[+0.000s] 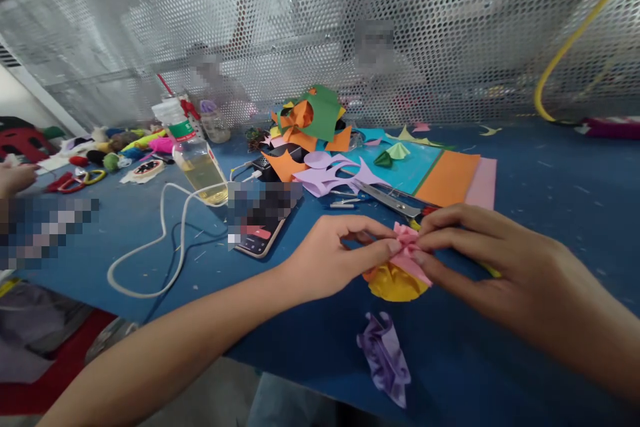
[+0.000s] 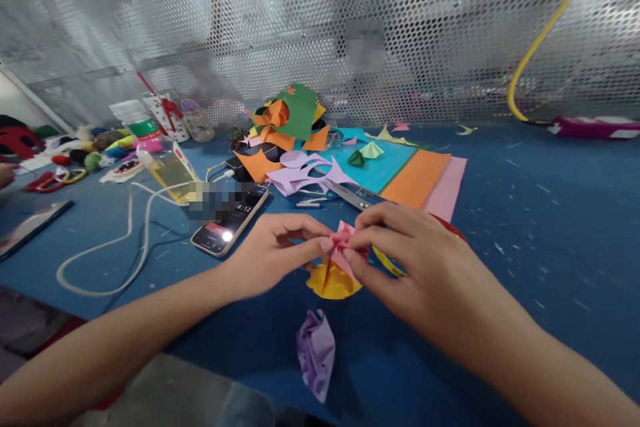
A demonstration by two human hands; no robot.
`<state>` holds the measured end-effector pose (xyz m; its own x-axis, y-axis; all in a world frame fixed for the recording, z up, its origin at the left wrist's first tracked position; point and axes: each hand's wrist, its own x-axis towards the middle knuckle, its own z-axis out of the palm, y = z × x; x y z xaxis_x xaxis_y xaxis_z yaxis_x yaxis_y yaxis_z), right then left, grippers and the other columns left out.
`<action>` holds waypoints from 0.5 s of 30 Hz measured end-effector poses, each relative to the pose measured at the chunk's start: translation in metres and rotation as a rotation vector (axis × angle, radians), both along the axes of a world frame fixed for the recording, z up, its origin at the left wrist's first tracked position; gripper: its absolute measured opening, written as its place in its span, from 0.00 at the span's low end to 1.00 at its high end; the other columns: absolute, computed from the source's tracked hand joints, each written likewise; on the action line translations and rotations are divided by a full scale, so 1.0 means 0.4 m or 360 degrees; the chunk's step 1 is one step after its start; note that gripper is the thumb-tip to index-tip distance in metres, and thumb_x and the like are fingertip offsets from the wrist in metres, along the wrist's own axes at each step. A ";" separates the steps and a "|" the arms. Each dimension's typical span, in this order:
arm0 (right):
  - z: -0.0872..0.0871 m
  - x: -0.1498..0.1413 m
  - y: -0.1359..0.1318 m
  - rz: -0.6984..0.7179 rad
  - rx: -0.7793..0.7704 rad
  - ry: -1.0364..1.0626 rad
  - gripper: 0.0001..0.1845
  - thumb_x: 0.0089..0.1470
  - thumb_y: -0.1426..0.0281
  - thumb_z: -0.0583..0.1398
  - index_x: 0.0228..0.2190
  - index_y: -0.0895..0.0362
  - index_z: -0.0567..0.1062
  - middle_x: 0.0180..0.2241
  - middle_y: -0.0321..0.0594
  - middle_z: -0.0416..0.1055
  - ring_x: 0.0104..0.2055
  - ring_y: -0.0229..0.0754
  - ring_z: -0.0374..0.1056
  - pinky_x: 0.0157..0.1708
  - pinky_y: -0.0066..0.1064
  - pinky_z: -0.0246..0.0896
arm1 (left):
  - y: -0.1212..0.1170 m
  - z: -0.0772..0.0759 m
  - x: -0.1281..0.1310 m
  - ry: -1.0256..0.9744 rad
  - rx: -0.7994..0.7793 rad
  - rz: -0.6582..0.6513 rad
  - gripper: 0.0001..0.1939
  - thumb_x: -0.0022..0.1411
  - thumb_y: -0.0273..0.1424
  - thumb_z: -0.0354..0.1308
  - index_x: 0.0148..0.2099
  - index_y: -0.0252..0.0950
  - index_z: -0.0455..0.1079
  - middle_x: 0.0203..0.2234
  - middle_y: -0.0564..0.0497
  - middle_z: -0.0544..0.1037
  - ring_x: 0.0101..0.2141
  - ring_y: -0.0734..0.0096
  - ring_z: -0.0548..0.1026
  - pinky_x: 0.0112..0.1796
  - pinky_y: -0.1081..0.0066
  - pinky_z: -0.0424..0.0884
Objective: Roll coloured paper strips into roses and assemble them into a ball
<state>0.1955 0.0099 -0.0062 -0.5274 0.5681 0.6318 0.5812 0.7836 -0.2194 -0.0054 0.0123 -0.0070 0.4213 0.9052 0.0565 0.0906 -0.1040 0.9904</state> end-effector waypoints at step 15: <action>0.006 -0.008 0.012 0.0046 -0.0284 0.0086 0.09 0.57 0.69 0.57 0.26 0.55 0.74 0.32 0.40 0.69 0.34 0.38 0.68 0.33 0.30 0.64 | 0.005 -0.002 0.006 0.0401 0.0362 0.0071 0.07 0.55 0.32 0.61 0.33 0.33 0.71 0.27 0.51 0.76 0.29 0.76 0.74 0.27 0.80 0.68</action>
